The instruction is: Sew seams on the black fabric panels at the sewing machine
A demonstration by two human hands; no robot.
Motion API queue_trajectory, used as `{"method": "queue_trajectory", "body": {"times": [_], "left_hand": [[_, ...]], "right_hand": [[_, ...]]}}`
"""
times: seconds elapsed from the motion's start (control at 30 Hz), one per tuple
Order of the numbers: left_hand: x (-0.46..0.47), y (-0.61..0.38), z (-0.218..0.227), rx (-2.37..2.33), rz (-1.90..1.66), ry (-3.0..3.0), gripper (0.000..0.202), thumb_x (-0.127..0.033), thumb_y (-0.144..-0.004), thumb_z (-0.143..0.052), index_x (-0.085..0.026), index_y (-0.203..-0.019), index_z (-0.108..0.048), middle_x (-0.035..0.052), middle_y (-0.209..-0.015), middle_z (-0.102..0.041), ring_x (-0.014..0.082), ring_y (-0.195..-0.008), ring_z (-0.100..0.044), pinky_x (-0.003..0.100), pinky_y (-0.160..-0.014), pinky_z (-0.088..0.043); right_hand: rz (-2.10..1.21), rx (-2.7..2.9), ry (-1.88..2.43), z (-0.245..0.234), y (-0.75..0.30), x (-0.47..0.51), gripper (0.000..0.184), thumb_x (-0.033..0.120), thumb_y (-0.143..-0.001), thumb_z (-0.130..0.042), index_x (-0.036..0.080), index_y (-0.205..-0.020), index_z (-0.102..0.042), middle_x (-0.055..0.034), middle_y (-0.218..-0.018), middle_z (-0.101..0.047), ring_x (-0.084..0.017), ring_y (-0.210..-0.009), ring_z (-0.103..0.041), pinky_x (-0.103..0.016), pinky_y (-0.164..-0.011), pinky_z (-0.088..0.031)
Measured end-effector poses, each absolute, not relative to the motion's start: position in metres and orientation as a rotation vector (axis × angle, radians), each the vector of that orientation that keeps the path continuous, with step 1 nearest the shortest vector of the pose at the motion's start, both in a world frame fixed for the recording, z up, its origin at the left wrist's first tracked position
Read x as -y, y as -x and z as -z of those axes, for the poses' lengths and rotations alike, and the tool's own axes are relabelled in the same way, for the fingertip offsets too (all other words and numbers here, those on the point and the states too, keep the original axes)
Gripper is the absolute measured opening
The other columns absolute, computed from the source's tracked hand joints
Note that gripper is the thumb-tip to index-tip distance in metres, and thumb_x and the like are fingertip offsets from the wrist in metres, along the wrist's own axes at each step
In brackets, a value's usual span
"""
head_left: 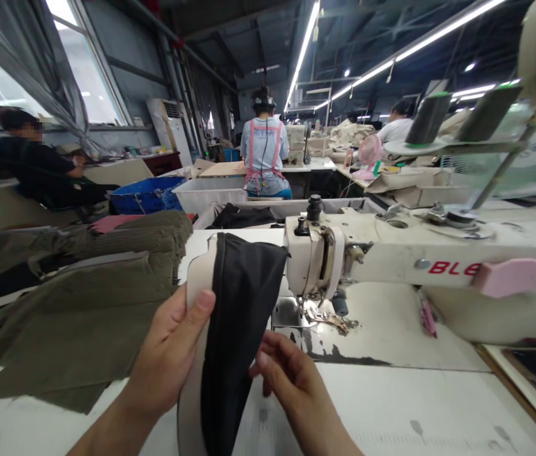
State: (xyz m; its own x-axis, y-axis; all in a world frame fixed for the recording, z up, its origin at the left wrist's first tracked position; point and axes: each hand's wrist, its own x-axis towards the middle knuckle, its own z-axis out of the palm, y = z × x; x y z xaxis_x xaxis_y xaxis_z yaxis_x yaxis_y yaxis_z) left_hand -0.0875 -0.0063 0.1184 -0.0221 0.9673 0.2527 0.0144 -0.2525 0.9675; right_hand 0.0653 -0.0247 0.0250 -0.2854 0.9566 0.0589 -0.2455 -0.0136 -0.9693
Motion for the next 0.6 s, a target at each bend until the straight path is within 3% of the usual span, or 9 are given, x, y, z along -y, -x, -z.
{"method": "queue_trajectory", "body": {"times": [0.1,0.2,0.33,0.43,0.5,0.6], "left_hand": [[0.009,0.082,-0.113,-0.963,-1.499,-1.148,0.039,-0.04,-0.084,-0.057,-0.021,-0.118,-0.054,0.0031,-0.083,-0.07,0.0209,-0.082,-0.066,0.029,-0.07,-0.056],[0.006,0.09,-0.111,-0.982,-1.571,-1.015,0.034,-0.039,-0.081,-0.061,-0.022,-0.11,-0.059,0.0028,-0.081,-0.07,0.0204,-0.081,-0.066,0.028,-0.07,-0.057],[-0.013,0.115,-0.097,-1.161,-1.732,-0.914,0.034,-0.043,-0.081,-0.058,-0.023,-0.108,-0.059,0.0038,-0.091,-0.068,0.0206,-0.082,-0.065,0.03,-0.071,-0.056],[-0.022,0.123,-0.078,-1.529,-1.704,-1.108,0.054,-0.043,-0.077,-0.062,-0.016,-0.121,-0.05,0.0101,-0.104,-0.062,0.0257,-0.095,-0.06,0.041,-0.083,-0.051],[-0.015,0.115,-0.067,-1.792,-1.727,-1.518,0.062,-0.039,-0.075,-0.066,-0.016,-0.128,-0.044,0.0124,-0.114,-0.055,0.0276,-0.105,-0.054,0.044,-0.092,-0.044],[0.008,0.087,-0.059,-1.47,-1.531,-2.3,0.037,-0.029,-0.088,-0.05,-0.024,-0.125,-0.052,0.0093,-0.118,-0.052,0.0226,-0.106,-0.052,0.035,-0.089,-0.045]], "right_hand": [[-1.535,1.092,0.799,-0.022,-0.052,0.024,0.029,0.044,-0.081,-0.061,0.018,-0.092,-0.065,-0.0003,-0.072,-0.062,-0.015,-0.065,-0.055,-0.024,-0.059,-0.044],[-1.51,1.044,0.837,-0.022,-0.061,0.027,0.029,0.045,-0.079,-0.064,0.016,-0.074,-0.067,0.0001,-0.066,-0.06,-0.015,-0.065,-0.054,-0.022,-0.059,-0.042],[-1.717,0.83,0.708,-0.037,-0.079,0.034,0.029,0.045,-0.082,-0.058,0.018,-0.088,-0.069,-0.0034,-0.073,-0.067,-0.018,-0.066,-0.062,-0.028,-0.064,-0.049],[-1.832,0.685,0.549,-0.049,-0.085,0.034,0.027,0.041,-0.083,-0.058,0.019,-0.095,-0.069,-0.0054,-0.077,-0.07,-0.02,-0.069,-0.066,-0.032,-0.067,-0.052],[-1.7,0.796,0.609,-0.051,-0.088,0.033,0.03,0.041,-0.085,-0.054,0.019,-0.099,-0.069,-0.0067,-0.078,-0.071,-0.022,-0.072,-0.067,-0.035,-0.07,-0.053],[-1.323,1.108,0.805,-0.044,-0.092,0.032,0.038,0.047,-0.089,-0.045,0.021,-0.099,-0.07,-0.0068,-0.071,-0.071,-0.024,-0.07,-0.068,-0.039,-0.069,-0.054]]}}
